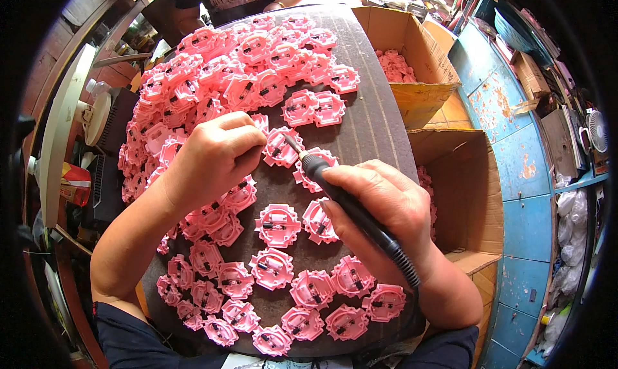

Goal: The person uses a soldering iron to apply solder to small pink plastic components arranged on a work surface. The person picks up each component, applies solder to specific points, and places the component back on the table. The process is repeated for many components throughout the clip.

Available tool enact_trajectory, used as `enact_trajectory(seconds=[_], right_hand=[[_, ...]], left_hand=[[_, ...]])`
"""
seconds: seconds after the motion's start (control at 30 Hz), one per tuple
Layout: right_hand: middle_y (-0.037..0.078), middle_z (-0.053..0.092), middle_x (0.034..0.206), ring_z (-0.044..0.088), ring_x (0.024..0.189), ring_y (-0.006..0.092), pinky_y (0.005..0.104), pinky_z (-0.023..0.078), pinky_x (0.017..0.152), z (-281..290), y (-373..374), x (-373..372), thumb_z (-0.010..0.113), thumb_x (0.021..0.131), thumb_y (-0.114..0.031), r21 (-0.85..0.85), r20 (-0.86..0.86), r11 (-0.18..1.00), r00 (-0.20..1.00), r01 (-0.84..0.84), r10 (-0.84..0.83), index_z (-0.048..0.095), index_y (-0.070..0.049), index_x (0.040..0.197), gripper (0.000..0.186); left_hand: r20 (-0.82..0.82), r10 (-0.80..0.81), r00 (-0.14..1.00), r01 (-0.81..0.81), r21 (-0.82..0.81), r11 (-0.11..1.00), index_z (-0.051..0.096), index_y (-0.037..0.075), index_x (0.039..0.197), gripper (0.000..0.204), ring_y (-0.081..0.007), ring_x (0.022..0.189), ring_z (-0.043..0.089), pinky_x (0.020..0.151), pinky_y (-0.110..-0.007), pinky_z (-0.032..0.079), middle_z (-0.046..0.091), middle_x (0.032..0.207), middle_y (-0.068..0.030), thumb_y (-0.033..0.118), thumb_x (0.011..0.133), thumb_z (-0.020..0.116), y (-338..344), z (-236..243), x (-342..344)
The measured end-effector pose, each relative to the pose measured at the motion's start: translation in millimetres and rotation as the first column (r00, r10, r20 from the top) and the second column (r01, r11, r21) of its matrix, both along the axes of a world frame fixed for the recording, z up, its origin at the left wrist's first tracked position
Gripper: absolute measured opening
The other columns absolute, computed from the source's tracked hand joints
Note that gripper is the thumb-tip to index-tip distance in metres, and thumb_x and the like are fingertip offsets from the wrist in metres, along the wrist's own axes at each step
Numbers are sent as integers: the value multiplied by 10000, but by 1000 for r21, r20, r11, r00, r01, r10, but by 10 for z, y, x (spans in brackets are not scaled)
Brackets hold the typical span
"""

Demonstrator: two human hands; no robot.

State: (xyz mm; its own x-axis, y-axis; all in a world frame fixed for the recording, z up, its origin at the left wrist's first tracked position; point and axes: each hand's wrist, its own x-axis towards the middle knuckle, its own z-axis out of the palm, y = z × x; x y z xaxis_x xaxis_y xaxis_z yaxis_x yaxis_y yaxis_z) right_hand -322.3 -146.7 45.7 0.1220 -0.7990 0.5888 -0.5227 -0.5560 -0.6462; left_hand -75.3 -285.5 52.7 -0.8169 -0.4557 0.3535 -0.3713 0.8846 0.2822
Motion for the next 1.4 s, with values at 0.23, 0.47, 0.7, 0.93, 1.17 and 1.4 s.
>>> enact_trajectory(seconds=[0.23,0.47,0.7,0.93,1.17,1.4], right_hand=[[172,718,884,699,766,265,344,544,699,-18,-56,5,746,815,66,-6,-11,1000,1000,-27,27,718,46,1129,316],[171,718,902,712,772,316,387,567,700,7,-48,9,785,818,60,31,-4,999,1000,-31,31,727,34,1134,323],[173,713,901,709,771,323,392,564,699,-5,-56,6,786,821,55,20,-3,999,999,-50,50,722,32,1141,327],[169,725,893,707,772,271,347,550,697,-10,-41,6,745,813,49,10,6,1000,1000,-19,19,723,42,1139,326],[180,723,916,701,769,265,347,556,702,4,-21,2,769,811,30,24,-10,996,996,-89,90,727,42,1145,337],[176,716,916,701,761,264,343,557,689,-11,-29,11,761,817,53,35,-20,994,994,-106,106,718,43,1156,343]], left_hand=[[11,12,1000,-12,10,1000,718,1,985,138,-342,888,734,787,-411,606,706,958,-150,-4,853,756,-7,-47,-9],[31,16,999,-17,2,1000,720,0,996,158,-340,899,739,795,-407,610,715,972,-148,-4,843,760,-9,-53,3],[15,12,1000,-12,6,1000,714,-4,990,152,-339,895,738,792,-410,608,713,969,-148,-9,843,753,-14,-67,1],[-3,12,1000,-12,-14,1000,706,2,959,127,-331,844,722,757,-412,597,686,914,-138,-13,843,756,21,-31,24],[10,3,1000,-3,3,1000,693,7,896,95,-315,814,709,729,-408,588,669,882,-125,-23,835,759,36,-52,105],[-8,-12,1000,12,-2,1000,687,7,900,100,-320,814,701,727,-412,583,658,868,-124,-20,836,759,29,-82,93]])
